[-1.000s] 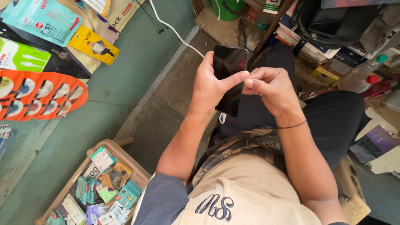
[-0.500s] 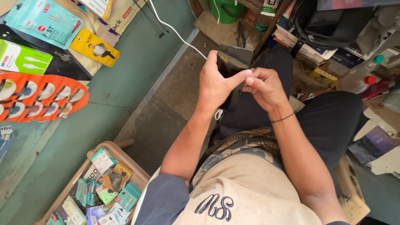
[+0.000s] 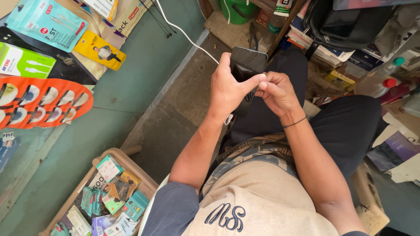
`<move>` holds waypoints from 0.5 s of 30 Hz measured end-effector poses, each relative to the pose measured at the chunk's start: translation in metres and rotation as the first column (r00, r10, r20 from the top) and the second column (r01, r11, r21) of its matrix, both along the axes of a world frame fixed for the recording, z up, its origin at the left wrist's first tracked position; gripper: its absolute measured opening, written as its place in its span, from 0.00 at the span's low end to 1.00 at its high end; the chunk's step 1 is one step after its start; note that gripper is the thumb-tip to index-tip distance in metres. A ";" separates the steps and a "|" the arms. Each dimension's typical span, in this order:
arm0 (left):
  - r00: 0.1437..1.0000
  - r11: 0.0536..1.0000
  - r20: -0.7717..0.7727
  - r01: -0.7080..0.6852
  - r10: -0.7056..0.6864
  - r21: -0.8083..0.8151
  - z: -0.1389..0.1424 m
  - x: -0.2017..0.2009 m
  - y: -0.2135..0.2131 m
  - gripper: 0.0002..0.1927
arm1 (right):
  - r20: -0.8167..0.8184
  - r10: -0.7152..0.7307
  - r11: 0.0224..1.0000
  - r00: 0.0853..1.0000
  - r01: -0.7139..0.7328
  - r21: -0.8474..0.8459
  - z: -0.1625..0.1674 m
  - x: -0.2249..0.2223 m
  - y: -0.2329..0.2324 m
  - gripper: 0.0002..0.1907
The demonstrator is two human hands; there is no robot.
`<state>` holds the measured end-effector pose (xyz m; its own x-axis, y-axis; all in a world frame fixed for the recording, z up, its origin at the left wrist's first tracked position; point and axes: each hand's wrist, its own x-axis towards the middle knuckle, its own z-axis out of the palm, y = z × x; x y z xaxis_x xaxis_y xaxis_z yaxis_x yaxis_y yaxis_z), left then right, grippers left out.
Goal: The person holds a smartphone, removes the back cover to expose the battery and motherboard, and then reattaches the cover. The person repeatedly presses the side edges of the phone to ensure the cover is seated.
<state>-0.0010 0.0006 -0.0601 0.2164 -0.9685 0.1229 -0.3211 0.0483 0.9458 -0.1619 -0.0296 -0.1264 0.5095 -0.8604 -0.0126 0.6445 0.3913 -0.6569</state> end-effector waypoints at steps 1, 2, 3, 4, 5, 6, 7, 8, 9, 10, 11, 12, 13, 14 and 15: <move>1.000 1.000 0.004 -0.001 0.001 -0.002 0.000 0.000 0.000 0.30 | -0.002 0.000 1.000 1.000 0.000 -0.001 0.000 0.000 0.000 0.01; 1.000 1.000 0.001 0.002 -0.002 0.000 0.000 0.000 0.000 0.30 | -0.001 0.000 1.000 1.000 0.000 -0.001 -0.001 0.000 0.000 0.01; 1.000 1.000 -0.002 0.003 -0.003 0.002 0.000 0.000 0.000 0.30 | 0.000 0.000 1.000 1.000 0.000 -0.002 -0.001 0.000 0.000 0.01; 1.000 1.000 -0.004 0.005 -0.005 0.004 0.000 0.000 0.000 0.30 | 0.001 0.000 1.000 1.000 0.000 -0.002 -0.001 0.000 0.000 0.01; 1.000 1.000 0.001 0.003 -0.003 0.006 0.000 0.000 0.001 0.30 | -0.001 0.000 1.000 1.000 0.000 -0.002 -0.001 0.000 0.001 0.01; 1.000 1.000 0.005 0.001 -0.002 0.008 0.000 0.000 0.001 0.30 | -0.002 -0.001 1.000 1.000 0.001 -0.002 -0.001 0.000 0.001 0.01; 1.000 1.000 0.010 0.000 0.000 0.010 0.000 0.000 0.001 0.30 | -0.004 -0.002 1.000 1.000 0.002 -0.002 -0.001 0.000 0.001 0.01; 1.000 1.000 0.011 -0.001 0.001 0.010 0.000 0.000 0.001 0.30 | 0.000 -0.001 1.000 1.000 0.001 -0.002 -0.001 0.000 0.001 0.01; 1.000 1.000 0.012 -0.002 0.002 0.011 0.000 0.000 0.001 0.30 | 0.003 0.000 1.000 1.000 0.000 -0.002 -0.001 0.000 0.001 0.01; 1.000 1.000 0.012 -0.003 0.003 0.012 0.000 0.000 0.001 0.30 | 0.007 0.001 1.000 1.000 0.000 -0.002 -0.001 0.000 0.001 0.01; 1.000 1.000 0.013 -0.003 0.003 0.009 0.000 0.000 0.000 0.30 | 0.010 0.001 1.000 1.000 -0.001 -0.002 -0.001 0.000 0.001 0.01; 1.000 1.000 0.014 -0.002 0.002 0.007 0.000 0.000 0.000 0.31 | 0.012 0.001 1.000 1.000 -0.001 -0.002 -0.001 0.000 0.001 0.01; 1.000 1.000 0.014 -0.002 0.002 0.006 0.000 0.000 0.001 0.31 | 0.015 0.001 1.000 1.000 -0.001 -0.001 -0.001 0.000 0.002 0.01; 1.000 1.000 0.022 -0.004 0.003 0.010 0.000 0.000 0.000 0.31 | 0.017 0.002 1.000 1.000 -0.002 -0.001 -0.001 0.000 0.002 0.01; 1.000 1.000 0.029 -0.005 0.005 0.015 0.000 0.000 0.000 0.31 | 0.018 0.004 1.000 1.000 -0.004 0.000 -0.001 0.000 0.001 0.01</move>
